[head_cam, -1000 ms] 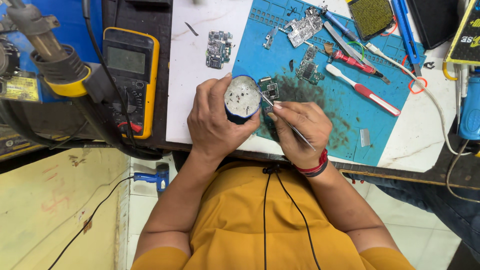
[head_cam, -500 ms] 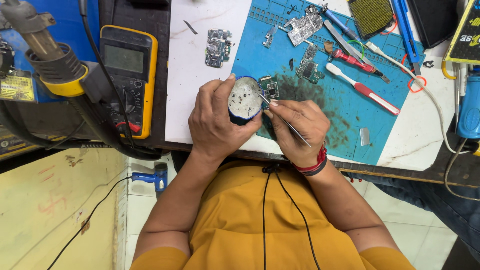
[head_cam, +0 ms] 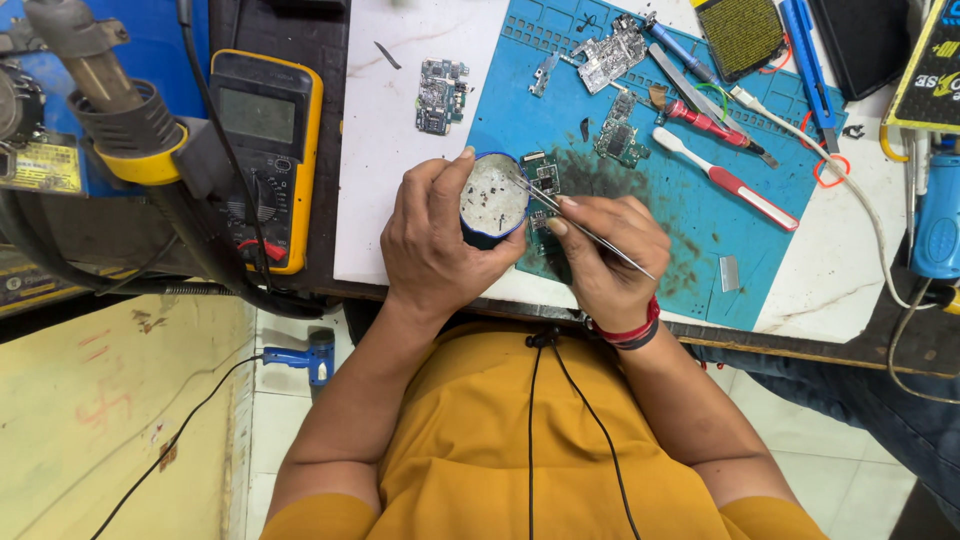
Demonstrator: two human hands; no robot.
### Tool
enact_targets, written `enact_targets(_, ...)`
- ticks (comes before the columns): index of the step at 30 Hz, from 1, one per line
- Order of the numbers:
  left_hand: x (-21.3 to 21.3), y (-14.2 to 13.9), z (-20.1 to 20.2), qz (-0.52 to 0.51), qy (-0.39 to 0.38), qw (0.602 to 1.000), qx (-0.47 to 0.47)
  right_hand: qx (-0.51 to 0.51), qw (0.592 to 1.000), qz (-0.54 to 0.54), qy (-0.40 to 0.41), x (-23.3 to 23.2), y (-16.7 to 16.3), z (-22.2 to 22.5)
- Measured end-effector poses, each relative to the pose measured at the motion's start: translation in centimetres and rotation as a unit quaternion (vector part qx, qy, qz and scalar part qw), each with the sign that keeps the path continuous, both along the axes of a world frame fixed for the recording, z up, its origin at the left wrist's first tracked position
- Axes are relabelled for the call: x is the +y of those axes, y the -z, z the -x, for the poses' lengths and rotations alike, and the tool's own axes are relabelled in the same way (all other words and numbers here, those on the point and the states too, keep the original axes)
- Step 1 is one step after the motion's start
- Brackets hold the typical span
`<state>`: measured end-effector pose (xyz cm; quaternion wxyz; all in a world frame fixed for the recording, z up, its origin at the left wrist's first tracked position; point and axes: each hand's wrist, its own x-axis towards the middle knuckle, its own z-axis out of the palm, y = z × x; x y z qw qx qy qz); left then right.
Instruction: The person solders components on a green circuit board at a repair workbench, holding the board with tweezers while applying a soldering iron. They then use a hot air gun to heat the board, dip the iron in flux, and continue soldering and repositioning the board.
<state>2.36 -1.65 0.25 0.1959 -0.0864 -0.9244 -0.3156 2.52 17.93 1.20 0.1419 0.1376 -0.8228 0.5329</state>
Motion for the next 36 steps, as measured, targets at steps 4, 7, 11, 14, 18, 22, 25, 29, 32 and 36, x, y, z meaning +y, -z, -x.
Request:
enact_targets(4, -0.1, 0.1, 0.0, 0.000, 0.005, 1.000, 0.004, 0.009, 1.000, -0.020, 0.003, -0.4, -0.1, 0.2)
enact_targets(7, 0.0, 0.1, -0.1, -0.003, 0.008, 1.000, 0.006, 0.013, 0.999, -0.032, -0.003, -0.5, -0.2, 0.3)
enact_targets(11, 0.0, 0.0, -0.2, -0.001, 0.006, 1.000, 0.007, 0.007, 1.000, -0.006, -0.010, -0.2, -0.1, 0.3)
enact_targets(14, 0.0, 0.0, -0.2, -0.002, 0.007, 1.000, 0.007, -0.007, 1.000, 0.020, -0.006, 0.0, 0.1, 0.0)
enact_targets(18, 0.0, 0.0, -0.1, 0.003, 0.003, 1.000, 0.005, -0.002, 0.999, 0.044, -0.001, 0.3, 0.5, -0.3)
enact_targets(22, 0.0, 0.0, -0.2, 0.003, -0.001, 1.000, 0.000, -0.007, 0.997, 0.072, 0.008, 0.6, 0.9, -0.7)
enact_targets(25, -0.2, 0.1, -0.3, 0.005, -0.015, 1.000, -0.010, -0.029, 0.994, 0.106, 0.029, 1.1, 1.1, -1.0)
enact_targets(29, -2.0, 0.3, 0.2, 0.016, -0.045, 0.998, -0.042, -0.091, 0.978, 0.179, 0.066, 2.1, 1.4, -1.2)
enact_targets(32, -4.0, 0.2, 0.7, 0.062, -0.097, 0.992, -0.049, -0.111, 0.974, 0.185, 0.071, 2.5, 1.5, -1.0)
enact_targets(36, -5.4, -0.1, 1.1, 0.089, -0.125, 0.987, -0.055, -0.104, 0.985, 0.133, 0.046, 2.0, 1.1, -0.1)
